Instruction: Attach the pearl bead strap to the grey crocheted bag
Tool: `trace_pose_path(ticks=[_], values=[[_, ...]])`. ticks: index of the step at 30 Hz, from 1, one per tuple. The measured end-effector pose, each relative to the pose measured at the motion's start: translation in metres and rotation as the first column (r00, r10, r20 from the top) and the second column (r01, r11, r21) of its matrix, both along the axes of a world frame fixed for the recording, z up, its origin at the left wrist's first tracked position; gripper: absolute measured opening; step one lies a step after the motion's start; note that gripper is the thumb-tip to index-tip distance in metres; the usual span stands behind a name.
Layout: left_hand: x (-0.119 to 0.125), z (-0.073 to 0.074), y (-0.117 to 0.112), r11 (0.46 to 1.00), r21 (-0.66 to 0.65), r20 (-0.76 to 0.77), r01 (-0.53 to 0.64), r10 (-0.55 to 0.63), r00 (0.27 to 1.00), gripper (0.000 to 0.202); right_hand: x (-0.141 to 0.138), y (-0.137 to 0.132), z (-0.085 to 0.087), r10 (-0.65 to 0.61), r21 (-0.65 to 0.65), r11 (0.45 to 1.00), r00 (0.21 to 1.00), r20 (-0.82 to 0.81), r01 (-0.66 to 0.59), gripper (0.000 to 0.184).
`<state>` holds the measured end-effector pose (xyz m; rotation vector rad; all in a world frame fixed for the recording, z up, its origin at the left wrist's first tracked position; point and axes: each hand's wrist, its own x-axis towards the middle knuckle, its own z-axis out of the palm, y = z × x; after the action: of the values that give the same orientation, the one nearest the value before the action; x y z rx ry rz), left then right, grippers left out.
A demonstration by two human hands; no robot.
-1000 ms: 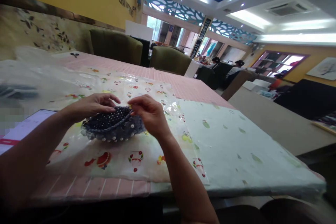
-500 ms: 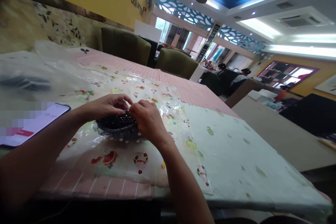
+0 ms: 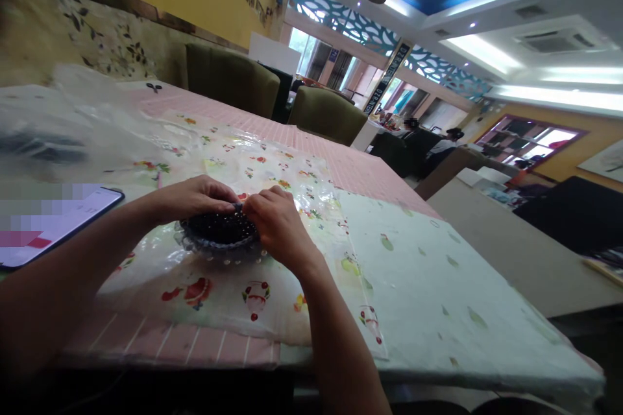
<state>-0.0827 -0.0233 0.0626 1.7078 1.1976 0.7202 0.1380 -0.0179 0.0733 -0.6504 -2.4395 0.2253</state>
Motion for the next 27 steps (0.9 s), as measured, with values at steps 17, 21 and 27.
trace_pose_path(ticks=[17,21,27], values=[[-0.003,0.018,-0.009,0.987,0.116,-0.147,-0.108,0.125,0.981,0.029,0.007,0.013,0.000,-0.018,-0.256,0.965,0.958,-0.287,-0.058,0.009],[-0.014,0.027,-0.011,0.980,0.146,-0.244,-0.136,0.169,0.955,0.029,0.006,0.020,-0.008,-0.037,-0.381,0.908,0.871,-0.489,-0.175,0.001],[-0.016,0.024,-0.010,0.978,0.177,-0.274,-0.113,0.159,0.949,0.031,0.005,0.013,-0.007,0.068,-0.298,0.929,0.893,-0.445,-0.219,0.003]])
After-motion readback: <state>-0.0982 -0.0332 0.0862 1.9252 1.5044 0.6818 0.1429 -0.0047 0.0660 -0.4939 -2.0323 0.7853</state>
